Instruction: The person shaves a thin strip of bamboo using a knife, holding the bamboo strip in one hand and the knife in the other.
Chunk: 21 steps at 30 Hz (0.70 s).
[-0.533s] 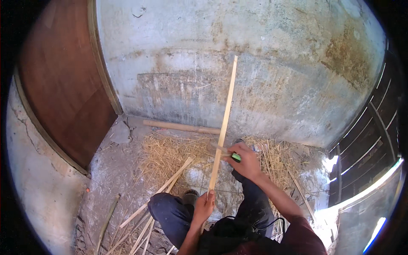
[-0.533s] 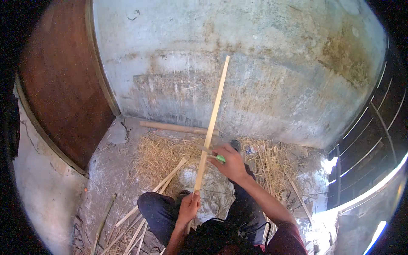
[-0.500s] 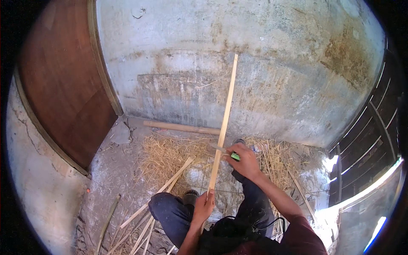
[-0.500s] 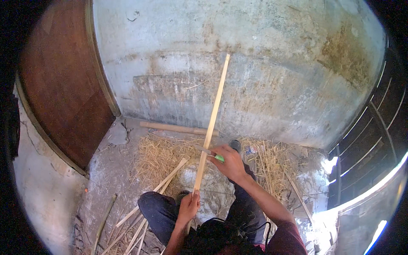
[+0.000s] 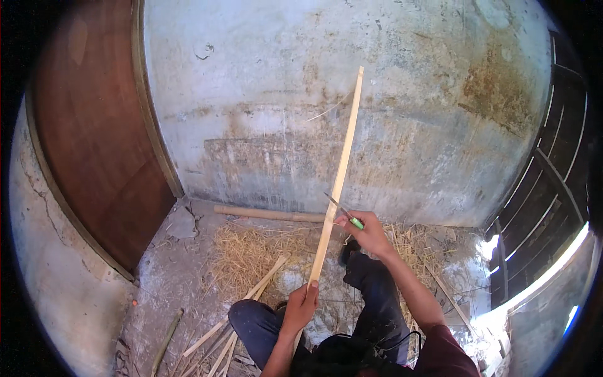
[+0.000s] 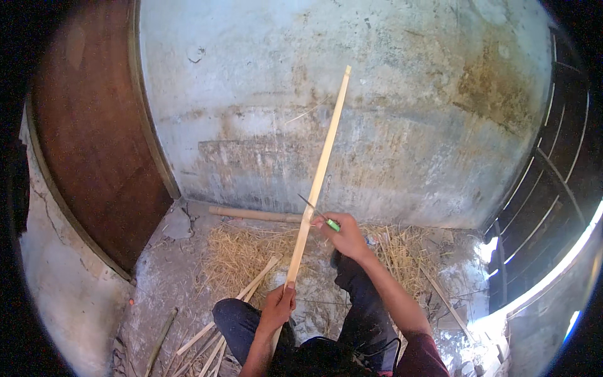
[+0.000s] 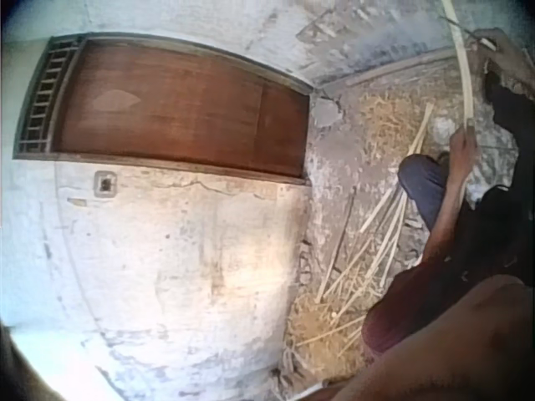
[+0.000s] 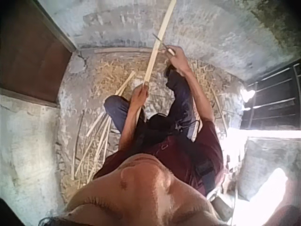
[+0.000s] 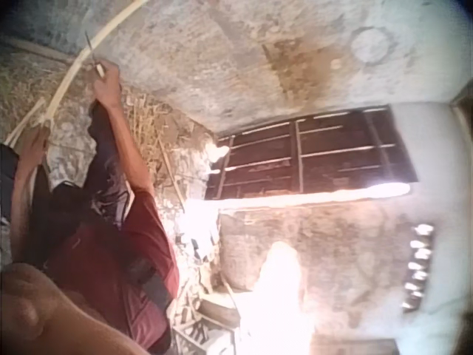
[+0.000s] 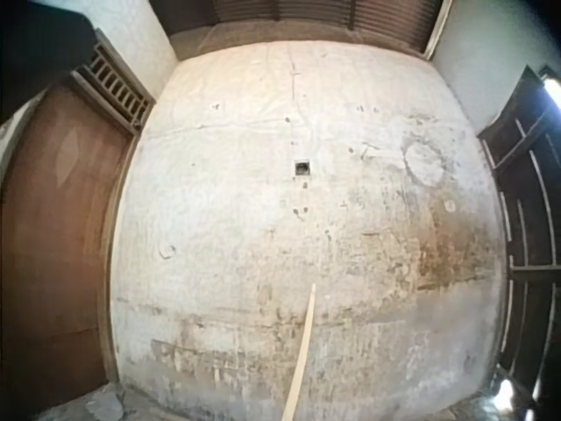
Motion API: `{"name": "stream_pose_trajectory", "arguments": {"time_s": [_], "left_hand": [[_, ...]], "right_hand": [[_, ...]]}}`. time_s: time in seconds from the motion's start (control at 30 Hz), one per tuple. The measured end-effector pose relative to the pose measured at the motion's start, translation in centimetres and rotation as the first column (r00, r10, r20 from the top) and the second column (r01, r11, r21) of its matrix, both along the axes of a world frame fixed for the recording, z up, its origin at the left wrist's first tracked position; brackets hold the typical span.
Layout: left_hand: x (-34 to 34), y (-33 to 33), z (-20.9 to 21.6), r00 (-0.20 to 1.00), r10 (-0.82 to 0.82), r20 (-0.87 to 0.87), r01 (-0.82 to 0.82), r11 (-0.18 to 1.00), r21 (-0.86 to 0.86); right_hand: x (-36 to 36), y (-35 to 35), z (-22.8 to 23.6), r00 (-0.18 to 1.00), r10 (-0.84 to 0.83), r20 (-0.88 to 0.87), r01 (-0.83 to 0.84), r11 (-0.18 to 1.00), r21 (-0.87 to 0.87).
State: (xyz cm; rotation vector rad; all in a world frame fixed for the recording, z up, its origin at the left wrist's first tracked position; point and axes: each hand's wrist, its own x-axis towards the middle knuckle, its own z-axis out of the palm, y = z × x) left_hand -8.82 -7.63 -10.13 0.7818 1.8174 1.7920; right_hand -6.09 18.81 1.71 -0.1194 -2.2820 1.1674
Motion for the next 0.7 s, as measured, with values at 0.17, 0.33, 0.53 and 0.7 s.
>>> {"name": "stream_pose_trajectory", "arguments": {"time_s": [0.17,0.33,0.53,0.7], "left_hand": [[-0.2,0.3,0.6,0.997,-0.054,0.047,0.05,0.996,0.075],[-1.7,-0.6,2.1,0.986,-0.034,0.165,0.016,0.994,0.108],[-3.2,-1.7,3.5,0.971,-0.083,0.223,0.063,0.993,0.098],[-4.1,-0.9,3.8,0.955,-0.134,0.266,0.102,0.986,0.131]], "right_hand": [[2.0,1.2,3.2,0.986,0.053,0.155,-0.022,0.98,-0.196],[4.3,1.2,5.8,0.989,0.002,0.149,0.044,0.952,-0.304],[3.3,3.6,2.1,0.95,-0.304,-0.075,0.312,0.895,0.319],[2.0,1.9,1.1,0.949,-0.296,-0.105,0.311,0.935,0.173]]}}
